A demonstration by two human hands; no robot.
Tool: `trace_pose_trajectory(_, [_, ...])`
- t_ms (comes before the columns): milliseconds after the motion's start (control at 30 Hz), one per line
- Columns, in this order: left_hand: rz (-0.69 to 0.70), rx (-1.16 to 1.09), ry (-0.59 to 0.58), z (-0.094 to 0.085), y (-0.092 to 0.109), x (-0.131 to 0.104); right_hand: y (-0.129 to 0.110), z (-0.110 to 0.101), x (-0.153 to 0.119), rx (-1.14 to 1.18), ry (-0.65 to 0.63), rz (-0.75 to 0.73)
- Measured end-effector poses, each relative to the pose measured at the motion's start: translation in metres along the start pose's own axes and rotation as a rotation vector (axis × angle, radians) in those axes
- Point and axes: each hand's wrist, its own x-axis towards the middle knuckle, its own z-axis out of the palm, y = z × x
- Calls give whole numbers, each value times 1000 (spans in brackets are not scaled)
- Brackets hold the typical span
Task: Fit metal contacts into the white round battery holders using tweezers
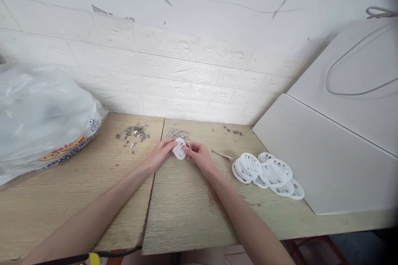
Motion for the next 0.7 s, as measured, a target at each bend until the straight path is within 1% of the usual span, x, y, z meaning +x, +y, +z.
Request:
trace_pose_trajectory(67, [5, 54, 12, 1, 3, -3, 1, 3, -1, 21, 44, -15])
trace_pose_trajectory(200, [48, 215, 72, 3, 8, -9, 5, 9, -2, 24, 116, -77])
trace_pose_trajectory(300, [90, 309, 75, 4, 6, -10, 7, 10, -3, -69, 183, -150])
trace_pose_trajectory(367, [146, 346, 77, 4, 2, -9, 7, 9, -5, -179, 235, -237])
trace_pose_trajectory(467, [283, 402, 135, 6, -4, -8, 8, 6, -8, -375, 282, -443])
trace_pose_trajectory(567, [448, 520, 154, 6, -3, -9, 10, 2, -9, -560, 258, -634])
trace_pose_trajectory(633, [572, 631, 138, 5, -1, -11, 12, 0, -8, -646, 235, -717])
trace_pose_trajectory(700, [690, 735, 136, 3, 1, -12, 13, -2, -6, -704, 228, -770])
